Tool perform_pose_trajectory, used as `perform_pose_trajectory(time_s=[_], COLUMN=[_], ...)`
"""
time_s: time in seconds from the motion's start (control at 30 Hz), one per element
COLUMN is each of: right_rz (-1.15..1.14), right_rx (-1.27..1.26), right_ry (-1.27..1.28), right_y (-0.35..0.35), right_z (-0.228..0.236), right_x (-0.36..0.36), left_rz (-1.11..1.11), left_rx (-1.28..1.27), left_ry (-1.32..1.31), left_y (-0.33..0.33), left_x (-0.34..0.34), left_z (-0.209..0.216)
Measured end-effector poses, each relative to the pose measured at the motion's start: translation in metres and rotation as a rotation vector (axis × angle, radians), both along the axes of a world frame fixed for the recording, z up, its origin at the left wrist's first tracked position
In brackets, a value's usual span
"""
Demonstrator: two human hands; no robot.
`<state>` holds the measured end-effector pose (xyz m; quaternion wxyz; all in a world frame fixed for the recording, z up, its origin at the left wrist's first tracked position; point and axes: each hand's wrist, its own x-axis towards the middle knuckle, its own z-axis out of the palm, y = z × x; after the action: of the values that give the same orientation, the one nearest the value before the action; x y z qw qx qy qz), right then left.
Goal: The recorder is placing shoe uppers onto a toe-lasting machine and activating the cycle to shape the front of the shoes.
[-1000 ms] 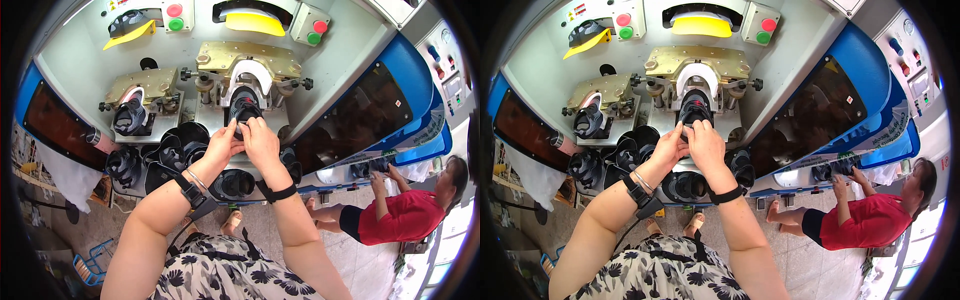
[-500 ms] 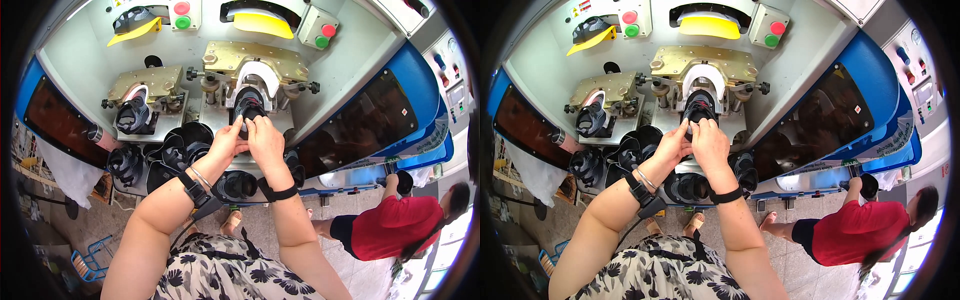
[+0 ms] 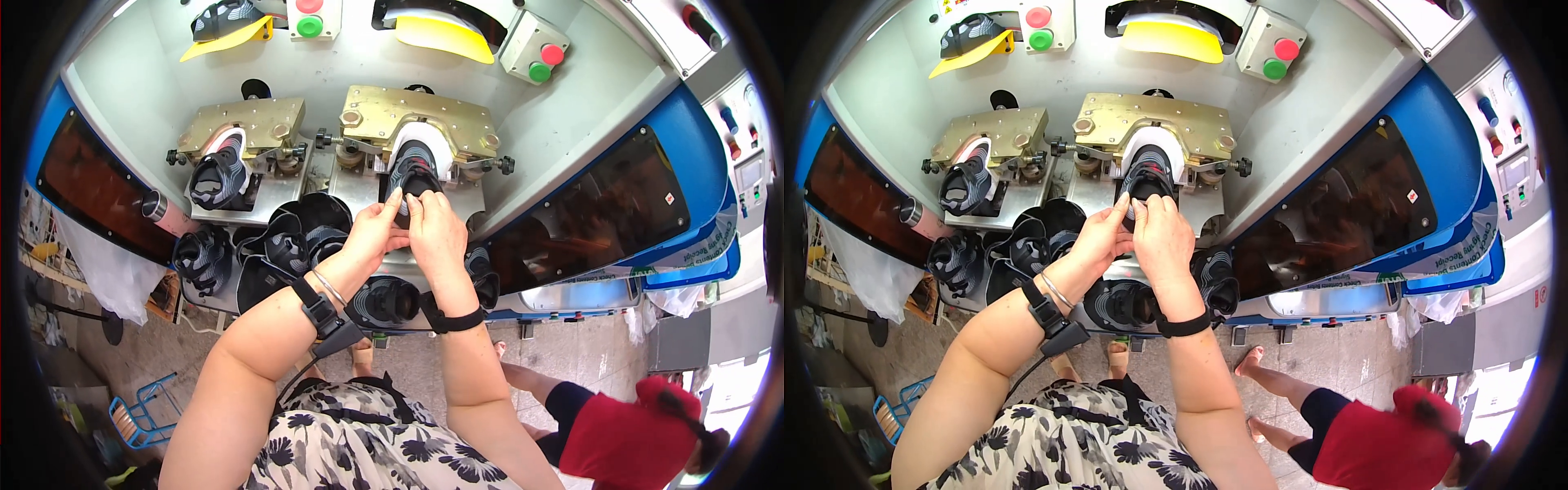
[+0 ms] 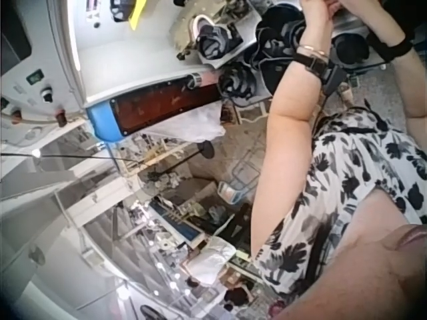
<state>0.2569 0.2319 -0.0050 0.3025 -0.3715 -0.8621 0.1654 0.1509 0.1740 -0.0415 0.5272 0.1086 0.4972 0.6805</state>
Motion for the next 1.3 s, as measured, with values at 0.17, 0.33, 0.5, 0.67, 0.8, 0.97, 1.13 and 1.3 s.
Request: perform_pose_trajectory(time_s=[0.17, 0.33, 0.5, 0.67, 0.8, 0.97, 1.13, 1.3], right_rz=[-0.001, 0.005, 0.01, 0.037, 0.101, 0.134, 0.084, 0.042], right_rx=[0.04, -0.044, -0.053, 0.046, 0.126, 0.075, -0.038, 0.045], right_ry=[-0.005, -0.044, -0.05, -0.056, -0.045, 0.001, 0.228, 0.197], right_y=[0.001, -0.001, 0.001, -0.001, 0.002, 0.001, -0.007, 0.035], right_z=[-0.009, -0.01, -0.014, -0.007, -0.005, -0.005, 0.007, 0.026], right_x=[0.003, 0.007, 0.011, 0.009, 0.007, 0.013, 0.014, 0.012], left_rz=[0.001, -0.012, -0.033, -0.039, -0.039, -0.063, -0.065, -0.112], left_rx=[-0.053, -0.031, -0.034, 0.022, 0.118, 0.045, 0.078, 0.042], left_ry=[0.024, 0.035, 0.064, 0.027, -0.042, 0.032, 0.035, 0.056], left_y=[-0.001, -0.002, -0.002, -0.001, -0.004, -0.006, -0.012, -0.012], left_x=[0.006, 0.006, 0.006, 0.005, 0.004, 0.002, -0.004, -0.002], left_z=[0.0, -0.008, -0.015, -0.019, -0.015, -0.007, -0.006, -0.002])
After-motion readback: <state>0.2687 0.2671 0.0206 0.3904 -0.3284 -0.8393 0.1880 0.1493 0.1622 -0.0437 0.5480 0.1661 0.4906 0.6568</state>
